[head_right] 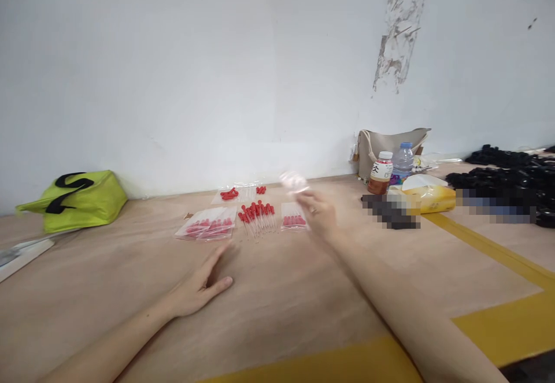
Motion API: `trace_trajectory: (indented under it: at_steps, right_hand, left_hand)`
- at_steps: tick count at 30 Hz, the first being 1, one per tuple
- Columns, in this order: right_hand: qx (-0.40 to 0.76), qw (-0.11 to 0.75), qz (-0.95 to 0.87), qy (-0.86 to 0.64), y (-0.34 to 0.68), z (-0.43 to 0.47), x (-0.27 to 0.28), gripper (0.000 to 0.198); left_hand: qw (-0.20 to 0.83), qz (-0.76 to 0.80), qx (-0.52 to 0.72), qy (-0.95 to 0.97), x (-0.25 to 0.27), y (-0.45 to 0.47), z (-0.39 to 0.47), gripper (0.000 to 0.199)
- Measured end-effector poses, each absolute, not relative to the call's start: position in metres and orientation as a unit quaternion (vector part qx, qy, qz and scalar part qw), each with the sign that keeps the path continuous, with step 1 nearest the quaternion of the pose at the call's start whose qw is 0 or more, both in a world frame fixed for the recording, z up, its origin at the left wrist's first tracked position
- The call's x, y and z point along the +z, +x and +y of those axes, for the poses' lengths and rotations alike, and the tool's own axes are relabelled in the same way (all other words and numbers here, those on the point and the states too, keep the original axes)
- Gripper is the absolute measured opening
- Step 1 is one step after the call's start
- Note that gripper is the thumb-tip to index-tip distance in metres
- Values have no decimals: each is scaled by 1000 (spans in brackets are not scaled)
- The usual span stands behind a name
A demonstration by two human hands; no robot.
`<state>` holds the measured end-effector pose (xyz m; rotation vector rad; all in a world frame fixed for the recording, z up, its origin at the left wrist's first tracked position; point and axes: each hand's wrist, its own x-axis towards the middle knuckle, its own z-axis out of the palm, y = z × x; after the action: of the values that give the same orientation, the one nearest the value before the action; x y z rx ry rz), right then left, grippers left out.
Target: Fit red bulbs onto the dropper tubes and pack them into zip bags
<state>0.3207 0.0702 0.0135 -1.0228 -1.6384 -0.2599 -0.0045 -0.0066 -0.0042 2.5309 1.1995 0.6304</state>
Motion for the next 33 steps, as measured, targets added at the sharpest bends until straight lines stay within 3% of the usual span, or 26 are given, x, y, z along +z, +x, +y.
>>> trace_trajectory:
  at_steps: [4, 8, 12, 18, 22, 25, 29, 33]
  right_hand:
    - [19, 400, -891, -213, 263, 41, 5, 20]
    - [59, 304, -929, -201, 250, 33, -10, 22]
    - [20, 315, -895, -314, 265, 45, -19, 32]
    - [-9, 269, -825, -497, 296, 63, -17, 30]
    - [43, 277, -812, -512, 313, 71, -15, 30]
    - [29, 293, -802, -520, 319, 73, -15, 28]
    - [-2, 286, -773, -566, 314, 74, -11, 23]
    - [2, 273, -724, -634, 296, 83, -2, 18]
  left_hand:
    - [85, 408, 337, 844, -3, -9, -3, 80]
    - [87, 267, 218, 935, 7, -11, -2, 84]
    - [101, 219, 109, 964, 10, -9, -4, 71]
    - [42, 311, 105, 944, 13, 6, -20, 45]
    - [8, 360, 133, 924, 14, 14, -24, 41]
    - [37, 343, 150, 926, 15, 6, -14, 36]
    - [87, 315, 93, 940, 16, -13, 0, 41]
    - [50, 336, 86, 936, 16, -14, -3, 44]
